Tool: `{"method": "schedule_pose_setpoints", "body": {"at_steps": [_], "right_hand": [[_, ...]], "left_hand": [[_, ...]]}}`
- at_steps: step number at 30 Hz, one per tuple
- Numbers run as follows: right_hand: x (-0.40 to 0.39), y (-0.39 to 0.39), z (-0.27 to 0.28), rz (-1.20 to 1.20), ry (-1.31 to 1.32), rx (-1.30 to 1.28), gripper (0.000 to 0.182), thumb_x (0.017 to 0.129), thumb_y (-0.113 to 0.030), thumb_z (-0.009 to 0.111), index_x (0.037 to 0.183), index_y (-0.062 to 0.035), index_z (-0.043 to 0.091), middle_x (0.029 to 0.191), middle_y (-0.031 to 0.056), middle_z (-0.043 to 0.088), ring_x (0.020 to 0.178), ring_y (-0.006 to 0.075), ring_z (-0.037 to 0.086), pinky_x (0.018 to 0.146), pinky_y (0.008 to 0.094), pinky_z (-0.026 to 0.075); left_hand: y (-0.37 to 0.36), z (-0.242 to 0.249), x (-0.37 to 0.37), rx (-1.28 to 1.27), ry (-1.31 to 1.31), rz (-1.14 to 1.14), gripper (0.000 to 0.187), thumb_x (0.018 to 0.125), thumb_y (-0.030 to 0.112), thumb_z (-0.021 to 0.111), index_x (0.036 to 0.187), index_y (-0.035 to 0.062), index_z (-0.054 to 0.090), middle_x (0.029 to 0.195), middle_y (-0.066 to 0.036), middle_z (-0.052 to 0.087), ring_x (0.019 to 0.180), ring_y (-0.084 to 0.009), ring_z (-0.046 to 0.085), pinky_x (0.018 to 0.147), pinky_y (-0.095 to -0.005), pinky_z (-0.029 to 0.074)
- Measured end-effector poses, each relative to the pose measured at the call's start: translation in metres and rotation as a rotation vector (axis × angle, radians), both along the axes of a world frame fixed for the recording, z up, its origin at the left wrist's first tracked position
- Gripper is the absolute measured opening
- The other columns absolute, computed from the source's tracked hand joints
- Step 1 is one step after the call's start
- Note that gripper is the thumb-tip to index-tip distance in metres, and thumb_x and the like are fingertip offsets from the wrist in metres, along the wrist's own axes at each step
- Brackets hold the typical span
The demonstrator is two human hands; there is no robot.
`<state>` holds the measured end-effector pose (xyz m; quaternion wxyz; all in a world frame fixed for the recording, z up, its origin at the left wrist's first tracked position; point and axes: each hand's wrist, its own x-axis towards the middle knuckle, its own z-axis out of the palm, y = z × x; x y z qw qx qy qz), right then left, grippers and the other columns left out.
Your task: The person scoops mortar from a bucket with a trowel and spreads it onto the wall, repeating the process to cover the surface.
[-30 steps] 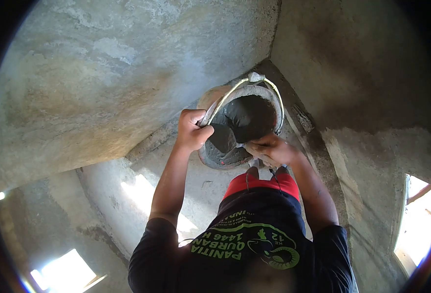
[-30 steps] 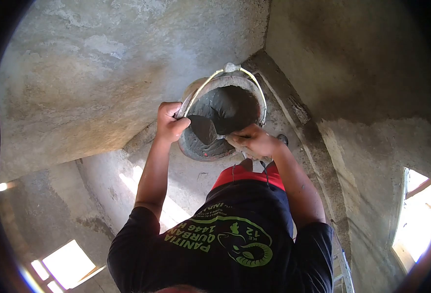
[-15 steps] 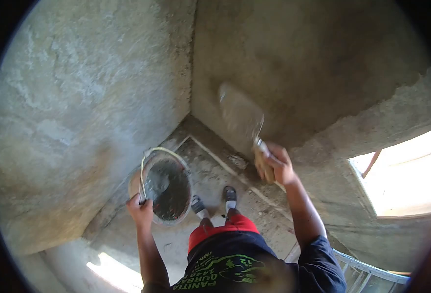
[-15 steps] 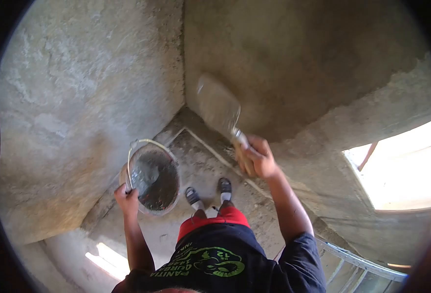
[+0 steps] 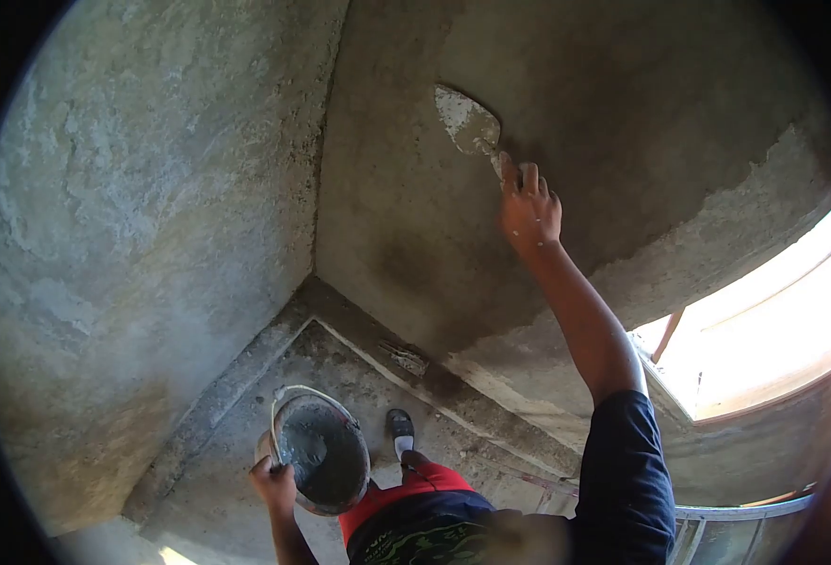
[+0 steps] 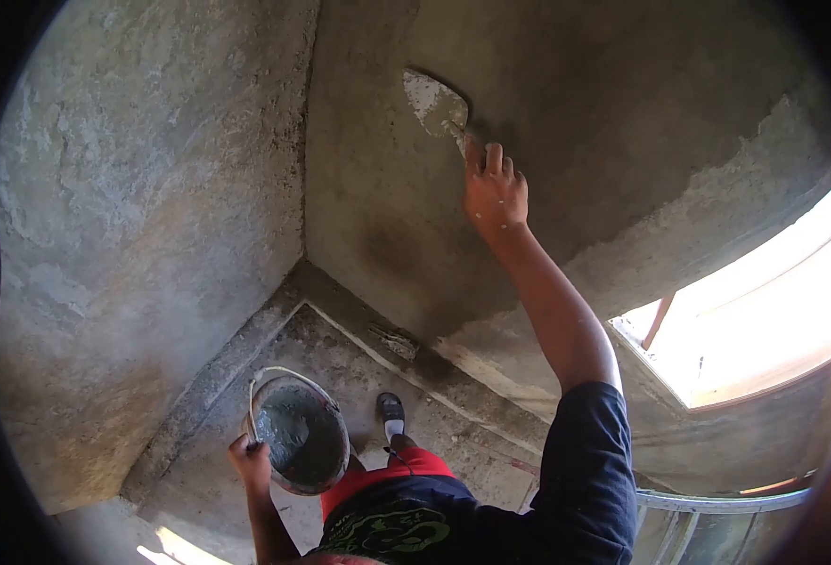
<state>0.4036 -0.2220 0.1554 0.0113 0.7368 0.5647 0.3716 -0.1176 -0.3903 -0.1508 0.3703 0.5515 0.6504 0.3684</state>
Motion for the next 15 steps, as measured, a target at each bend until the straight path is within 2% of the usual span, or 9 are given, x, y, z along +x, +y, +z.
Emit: {"method": "schedule_pose_setpoints", "body": {"at_steps": [3, 7, 9, 10, 12, 14, 15], "right_hand": [[0.009, 0.009, -0.001, -0.072, -0.076, -0.027, 0.069, 0.083, -0.011, 0.062, 0.149, -0.0152, 0.042, 0.126, 0.014, 0.052, 0.098, 0.029, 0.066, 0.077, 0.0405, 0.057], [0.011, -0.005, -0.019, -0.195, -0.14, -0.121, 0.066, 0.083, -0.012, 0.061, 0.148, -0.0118, 0.045, 0.122, 0.0153, 0.055, 0.088, 0.0268, 0.067, 0.072, 0.0384, 0.057], [0.013, -0.023, -0.039, -0.269, -0.023, -0.284, 0.072, 0.086, -0.014, 0.061, 0.153, -0.016, 0.035, 0.136, 0.0171, 0.049, 0.096, 0.0314, 0.068, 0.078, 0.0419, 0.056], [0.011, -0.033, -0.041, -0.269, -0.028, -0.279, 0.072, 0.086, -0.014, 0.061, 0.153, -0.016, 0.035, 0.136, 0.0171, 0.049, 0.096, 0.0314, 0.068, 0.078, 0.0419, 0.056], [0.007, -0.043, -0.036, -0.226, 0.16, -0.379, 0.072, 0.087, -0.017, 0.06, 0.154, -0.0168, 0.033, 0.141, 0.0184, 0.046, 0.101, 0.034, 0.067, 0.08, 0.0461, 0.055], [0.005, -0.035, -0.018, -0.205, 0.119, -0.295, 0.073, 0.088, -0.018, 0.06, 0.154, -0.0173, 0.032, 0.142, 0.0186, 0.045, 0.103, 0.0349, 0.067, 0.082, 0.0475, 0.055], [0.001, -0.031, -0.006, -0.191, 0.091, -0.214, 0.073, 0.088, -0.019, 0.06, 0.155, -0.0178, 0.031, 0.143, 0.0187, 0.045, 0.105, 0.0359, 0.067, 0.083, 0.0489, 0.054]], "left_hand": [[-0.003, -0.002, 0.007, 0.044, -0.005, 0.001, 0.026, 0.06, 0.003, 0.063, 0.059, 0.001, 0.037, 0.049, -0.009, 0.037, 0.046, -0.0168, 0.034, 0.047, -0.0408, 0.028], [0.0, 0.007, 0.005, 0.006, 0.004, -0.034, 0.023, 0.06, 0.003, 0.062, 0.059, 0.0009, 0.039, 0.051, -0.01, 0.041, 0.046, -0.0216, 0.038, 0.048, -0.0407, 0.031], [-0.002, 0.005, 0.0, 0.02, 0.023, -0.042, 0.022, 0.06, 0.002, 0.062, 0.059, 0.0006, 0.04, 0.052, -0.011, 0.042, 0.046, -0.0236, 0.039, 0.049, -0.0407, 0.032], [-0.002, 0.002, -0.002, 0.03, 0.039, -0.031, 0.021, 0.06, 0.002, 0.061, 0.059, 0.0002, 0.04, 0.053, -0.011, 0.043, 0.046, -0.025, 0.04, 0.049, -0.0409, 0.033], [0.002, 0.001, -0.001, 0.047, 0.044, -0.007, 0.019, 0.06, 0.001, 0.06, 0.06, -0.0002, 0.041, 0.054, -0.012, 0.044, 0.047, -0.0263, 0.042, 0.049, -0.041, 0.034], [0.002, 0.004, -0.001, 0.142, 0.043, 0.03, 0.02, 0.061, 0.001, 0.06, 0.061, -0.0019, 0.04, 0.052, -0.012, 0.039, 0.047, -0.0192, 0.039, 0.049, -0.0406, 0.034], [0.001, 0.001, -0.002, 0.172, 0.103, 0.029, 0.017, 0.061, 0.001, 0.06, 0.063, -0.003, 0.044, 0.056, -0.014, 0.046, 0.049, -0.0247, 0.044, 0.051, -0.0409, 0.037]]}}
